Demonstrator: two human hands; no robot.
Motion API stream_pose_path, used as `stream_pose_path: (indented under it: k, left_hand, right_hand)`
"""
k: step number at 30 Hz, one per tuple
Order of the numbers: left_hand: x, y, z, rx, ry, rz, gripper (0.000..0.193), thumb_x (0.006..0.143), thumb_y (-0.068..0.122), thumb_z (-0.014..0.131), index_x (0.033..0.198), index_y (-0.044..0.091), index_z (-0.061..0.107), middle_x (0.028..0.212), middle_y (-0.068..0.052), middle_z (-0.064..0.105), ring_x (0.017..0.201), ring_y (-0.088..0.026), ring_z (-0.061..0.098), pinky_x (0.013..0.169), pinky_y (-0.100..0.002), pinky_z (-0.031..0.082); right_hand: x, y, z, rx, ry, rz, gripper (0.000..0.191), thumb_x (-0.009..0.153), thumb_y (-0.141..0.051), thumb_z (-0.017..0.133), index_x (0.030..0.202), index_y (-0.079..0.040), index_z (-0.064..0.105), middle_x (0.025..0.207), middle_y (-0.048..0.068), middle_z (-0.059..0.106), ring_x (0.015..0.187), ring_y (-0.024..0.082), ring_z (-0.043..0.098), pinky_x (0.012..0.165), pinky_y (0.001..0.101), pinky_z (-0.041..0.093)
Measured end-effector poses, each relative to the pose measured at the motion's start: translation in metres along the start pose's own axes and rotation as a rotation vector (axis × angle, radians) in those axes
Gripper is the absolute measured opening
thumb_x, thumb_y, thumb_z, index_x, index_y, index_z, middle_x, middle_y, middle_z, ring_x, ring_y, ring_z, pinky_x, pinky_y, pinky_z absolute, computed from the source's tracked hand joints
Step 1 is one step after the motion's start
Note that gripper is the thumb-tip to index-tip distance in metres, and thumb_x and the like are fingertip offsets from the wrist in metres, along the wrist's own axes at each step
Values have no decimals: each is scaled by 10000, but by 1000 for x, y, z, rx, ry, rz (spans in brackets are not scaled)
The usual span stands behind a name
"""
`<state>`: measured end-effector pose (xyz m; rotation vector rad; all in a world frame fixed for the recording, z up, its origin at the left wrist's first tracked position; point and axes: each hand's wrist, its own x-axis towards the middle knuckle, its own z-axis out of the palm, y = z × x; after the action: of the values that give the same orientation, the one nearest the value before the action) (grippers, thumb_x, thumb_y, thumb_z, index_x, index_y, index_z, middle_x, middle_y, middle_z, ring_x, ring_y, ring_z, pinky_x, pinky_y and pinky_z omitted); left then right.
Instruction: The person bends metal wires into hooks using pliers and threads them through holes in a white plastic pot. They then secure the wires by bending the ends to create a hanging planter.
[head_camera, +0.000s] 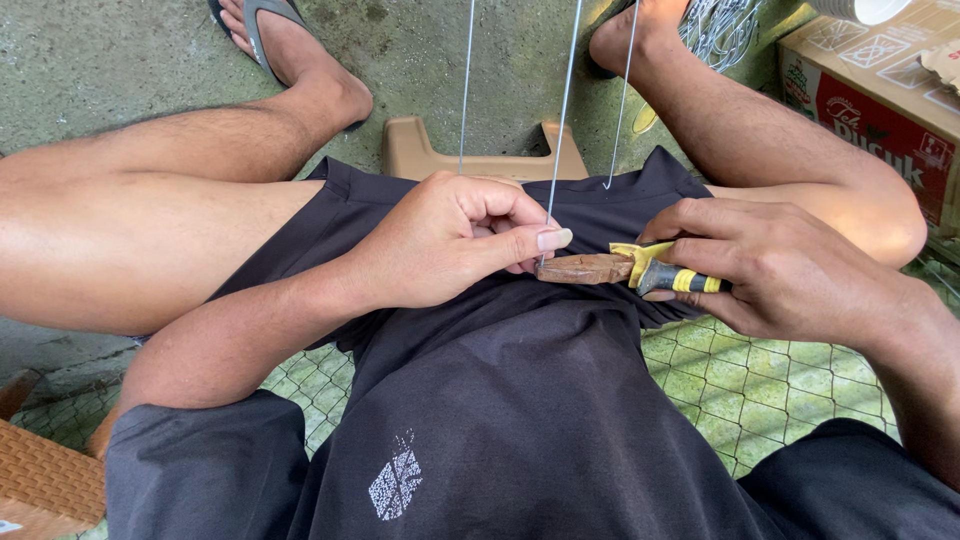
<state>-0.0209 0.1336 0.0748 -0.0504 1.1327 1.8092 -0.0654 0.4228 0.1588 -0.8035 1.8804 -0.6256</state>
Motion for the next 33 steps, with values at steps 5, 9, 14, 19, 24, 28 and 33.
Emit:
stream_pose_path:
  k: [5, 9, 14, 19, 24, 28, 33]
  left_hand:
    - [1, 0, 1, 30, 7, -19, 222, 998, 219, 692, 1057, 18, 766, 866, -5, 747, 757, -19, 663, 672, -180, 556]
    - [2, -1, 2, -2, 4, -25, 220, 997, 216, 696, 1060, 17, 764, 868, -4, 743, 756, -21, 659, 673, -181, 556]
    - [4, -1, 2, 7, 8, -25, 218, 995, 218, 696, 1054, 21, 767, 869, -5, 744, 761, -21, 660, 676, -186, 557]
    - [3, 0, 2, 40, 29, -38, 223, 994, 240, 689, 1000, 33, 772, 867, 2, 752, 758, -26, 680, 679, -189, 574]
    - [3, -1, 3, 16, 32, -31, 224, 999, 241, 695, 972, 30, 768, 853, -1, 747, 756, -29, 672, 678, -194, 567]
    - [3, -3, 2, -9, 22, 5, 221, 1005, 229, 697, 955, 23, 759, 851, -3, 742, 773, -27, 678, 685, -194, 567]
    - [3, -3, -1, 22, 19, 53, 214, 1012, 206, 698, 942, 15, 764, 841, -6, 737, 766, -22, 654, 682, -193, 548]
  right_hand:
    - [-3, 3, 2, -19, 24, -18, 467, 565, -102, 811, 1016, -58, 696, 1111, 79, 668, 954, 305, 668, 762, 431, 549]
    - [-6, 8, 7, -15, 35, -18, 440, 562, -97, 815, 983, -58, 690, 1106, 82, 667, 938, 298, 668, 752, 432, 543]
    - [-10, 14, 15, 15, 80, -7, 362, 602, -93, 807, 941, -79, 681, 1077, 80, 661, 959, 308, 669, 776, 427, 533]
    - [-6, 14, 14, 168, -39, 163, 632, 650, -72, 787, 1254, -53, 599, 1079, 84, 654, 972, 319, 681, 826, 436, 535]
    - [3, 8, 12, 102, -97, 216, 647, 616, -67, 794, 1236, -68, 610, 1066, 104, 666, 949, 336, 676, 788, 458, 536]
    - [6, 6, 19, 23, 21, 116, 664, 548, -26, 765, 1193, -35, 607, 1018, 123, 655, 952, 356, 666, 775, 460, 540]
    - [1, 7, 31, -123, 153, 76, 581, 587, -16, 776, 1142, -20, 602, 969, 120, 630, 898, 356, 656, 728, 464, 525]
